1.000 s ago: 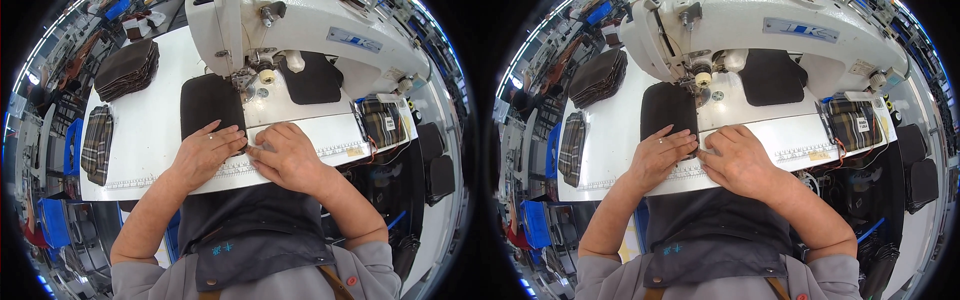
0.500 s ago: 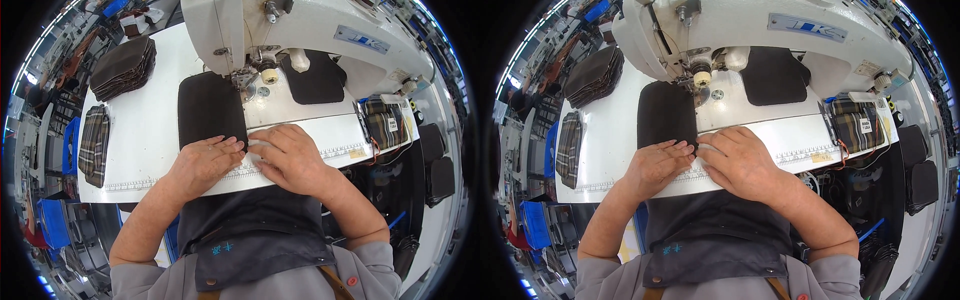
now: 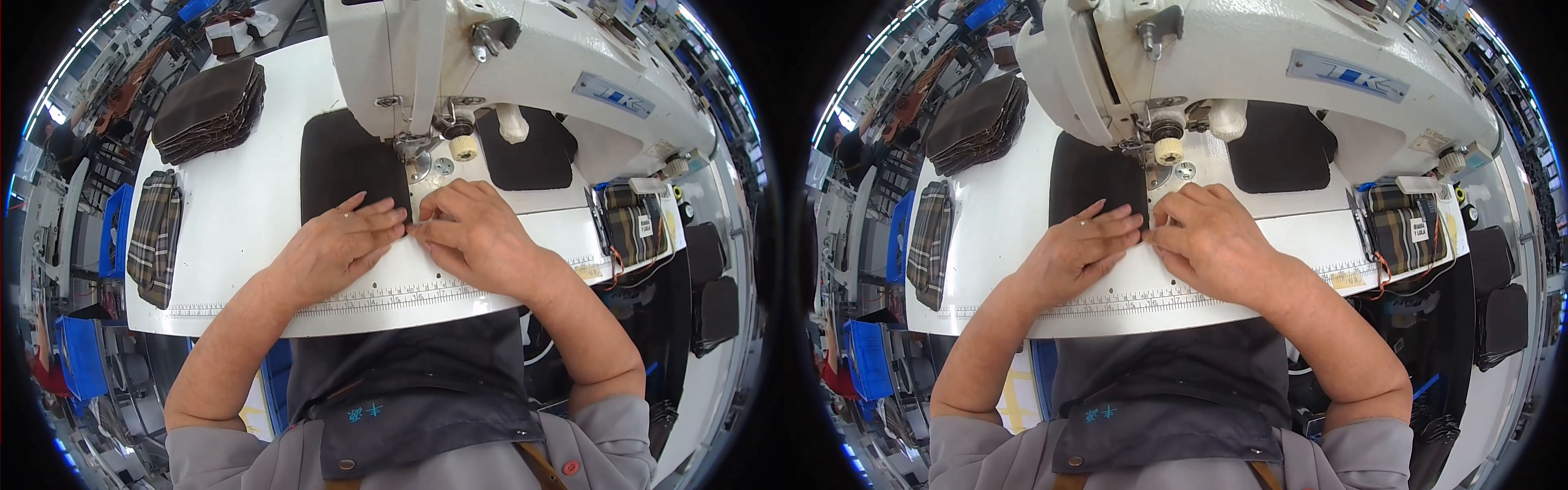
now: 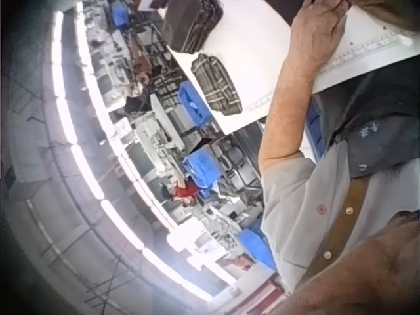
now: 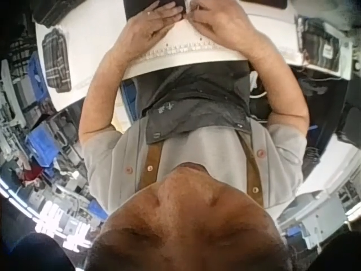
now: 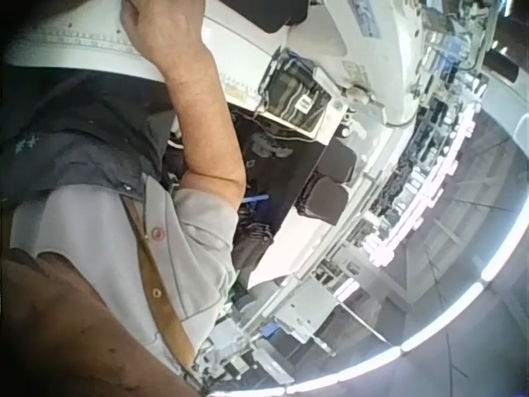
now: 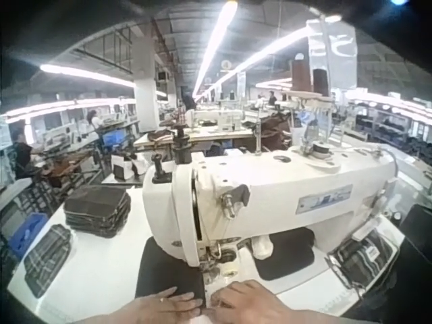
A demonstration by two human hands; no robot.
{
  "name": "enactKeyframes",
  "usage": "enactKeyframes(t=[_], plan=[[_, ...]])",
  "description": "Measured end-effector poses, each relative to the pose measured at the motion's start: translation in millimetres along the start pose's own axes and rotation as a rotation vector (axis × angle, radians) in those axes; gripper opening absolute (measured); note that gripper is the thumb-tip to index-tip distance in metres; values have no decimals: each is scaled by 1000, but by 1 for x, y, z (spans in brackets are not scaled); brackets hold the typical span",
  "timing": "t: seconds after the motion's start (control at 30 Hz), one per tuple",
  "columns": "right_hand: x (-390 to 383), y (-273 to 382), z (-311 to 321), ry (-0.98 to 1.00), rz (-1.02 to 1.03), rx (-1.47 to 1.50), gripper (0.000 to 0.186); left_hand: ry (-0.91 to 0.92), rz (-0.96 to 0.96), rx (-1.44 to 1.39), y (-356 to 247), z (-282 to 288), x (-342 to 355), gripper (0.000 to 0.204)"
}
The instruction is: Sewing pieces of leather and fabric lining together using an industrial sewing machine.
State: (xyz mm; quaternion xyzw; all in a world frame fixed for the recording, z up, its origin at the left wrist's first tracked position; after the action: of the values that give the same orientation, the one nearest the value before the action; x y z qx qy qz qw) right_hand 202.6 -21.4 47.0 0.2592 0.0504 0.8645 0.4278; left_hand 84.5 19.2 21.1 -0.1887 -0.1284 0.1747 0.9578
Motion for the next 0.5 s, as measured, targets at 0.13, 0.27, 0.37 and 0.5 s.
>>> enactKeyframes(t=[0.13, 0.27, 0.37, 0.5], plan=[[11, -15, 0, -1, -6, -28, 6, -23, 12, -46, 17, 4, 10, 31], [19, -30, -7, 38, -46, -52, 10, -56, 60, -8, 31, 9, 20, 30], [24, -39, -10, 38, -83, -49, 15, -56, 32, -9, 44, 11, 29, 30], [23, -43, -12, -10, -114, -172, 22, -90, 32, 60, 49, 15, 35, 30]])
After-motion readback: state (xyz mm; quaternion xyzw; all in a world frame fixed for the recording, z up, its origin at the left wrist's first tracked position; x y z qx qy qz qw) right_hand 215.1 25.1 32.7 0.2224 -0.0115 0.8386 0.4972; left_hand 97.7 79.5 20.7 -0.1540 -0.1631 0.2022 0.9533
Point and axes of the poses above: each hand's wrist, its own x-axis towards the middle knuckle, its own z-axis out of the back of the hand, y = z × x, the point moved 10 cm from there along x, towards the middle knuckle, and after that the axes turned 6 degrees about y, right-handed, at the moved point
